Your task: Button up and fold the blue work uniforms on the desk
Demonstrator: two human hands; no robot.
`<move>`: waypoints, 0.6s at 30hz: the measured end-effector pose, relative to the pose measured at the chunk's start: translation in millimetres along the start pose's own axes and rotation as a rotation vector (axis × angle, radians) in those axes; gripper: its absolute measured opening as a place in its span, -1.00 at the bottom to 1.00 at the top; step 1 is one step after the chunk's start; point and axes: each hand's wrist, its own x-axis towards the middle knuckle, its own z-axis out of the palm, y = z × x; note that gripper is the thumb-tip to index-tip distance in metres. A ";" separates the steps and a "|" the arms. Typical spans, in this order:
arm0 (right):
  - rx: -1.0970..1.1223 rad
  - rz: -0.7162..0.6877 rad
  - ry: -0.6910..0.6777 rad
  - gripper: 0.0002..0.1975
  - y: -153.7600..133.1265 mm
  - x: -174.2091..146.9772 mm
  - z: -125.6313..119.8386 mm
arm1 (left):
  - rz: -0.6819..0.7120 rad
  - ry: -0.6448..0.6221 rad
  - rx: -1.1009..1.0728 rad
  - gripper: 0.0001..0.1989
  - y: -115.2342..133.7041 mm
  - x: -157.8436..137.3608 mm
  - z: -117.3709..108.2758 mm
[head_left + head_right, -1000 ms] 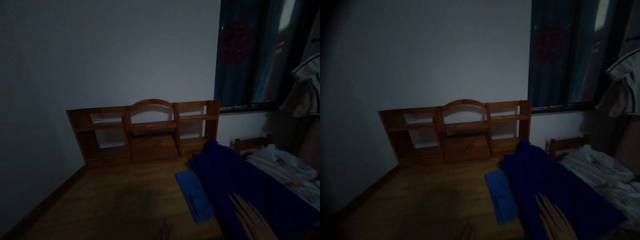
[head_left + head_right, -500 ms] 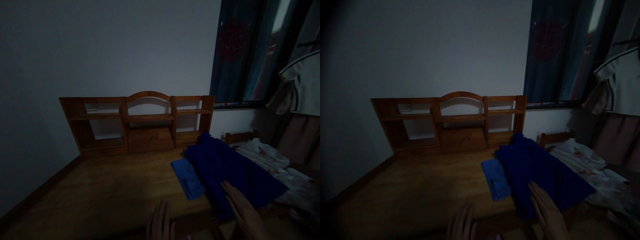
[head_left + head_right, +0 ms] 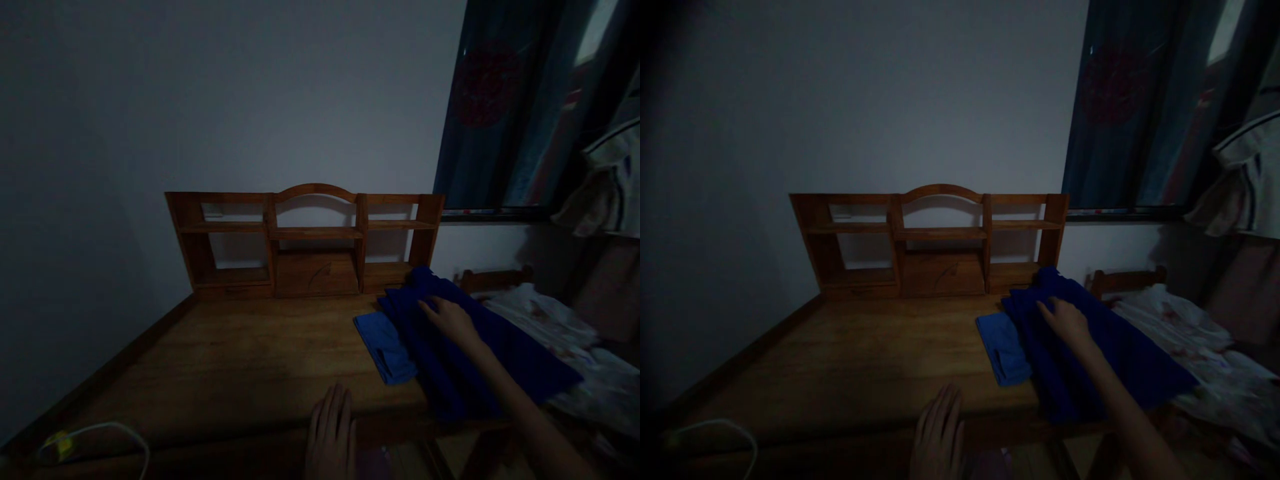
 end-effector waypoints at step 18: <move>-0.107 0.157 -0.112 -0.47 -42.4 34.1 43.6 | -0.678 0.246 -0.482 -0.74 -61.5 8.4 -71.3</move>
